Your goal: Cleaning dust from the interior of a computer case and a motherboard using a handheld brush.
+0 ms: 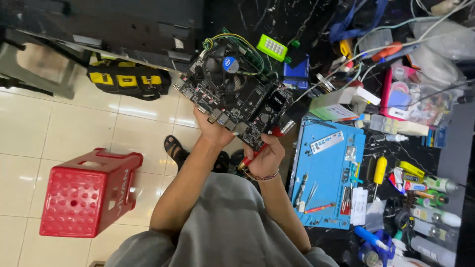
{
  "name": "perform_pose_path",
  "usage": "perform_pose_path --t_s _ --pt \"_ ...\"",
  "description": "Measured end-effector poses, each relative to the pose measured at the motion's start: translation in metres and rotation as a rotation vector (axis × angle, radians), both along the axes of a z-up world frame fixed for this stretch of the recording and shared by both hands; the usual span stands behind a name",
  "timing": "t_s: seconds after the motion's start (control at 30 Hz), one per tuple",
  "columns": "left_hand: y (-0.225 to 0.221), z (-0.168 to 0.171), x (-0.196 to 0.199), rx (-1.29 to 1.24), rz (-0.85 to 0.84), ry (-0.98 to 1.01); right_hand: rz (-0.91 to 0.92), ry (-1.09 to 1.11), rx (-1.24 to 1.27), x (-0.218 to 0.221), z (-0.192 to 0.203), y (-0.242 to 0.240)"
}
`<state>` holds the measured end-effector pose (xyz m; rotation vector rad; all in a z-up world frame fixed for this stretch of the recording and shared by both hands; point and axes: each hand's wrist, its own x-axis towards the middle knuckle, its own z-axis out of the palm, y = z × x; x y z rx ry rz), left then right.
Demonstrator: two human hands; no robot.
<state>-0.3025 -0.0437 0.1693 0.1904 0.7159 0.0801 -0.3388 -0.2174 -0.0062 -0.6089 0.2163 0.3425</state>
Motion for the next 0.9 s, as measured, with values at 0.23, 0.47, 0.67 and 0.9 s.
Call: perform_pose_path --t_s 0.23,0.47,0.67,0.9 --pt "0.098 0.000 0.013 -0.028 -0.056 -0.110 0.054 0.009 -0.215 0.008 0.015 0.080" --pt "0.186 -0.006 0.037 -0.057 -0.112 -0.206 0.207 -0.029 -0.375 0.050 0.057 0.077" --pt "0.231 -0.017 0.063 -0.096 -0.150 -0.277 0.206 -0.296 -0.737 0.121 0.110 0.109" --pt "0.266 -0.031 0.099 -0.102 -0.082 -0.368 0.341 -0.427 -0.719 0.241 0.086 0.190"
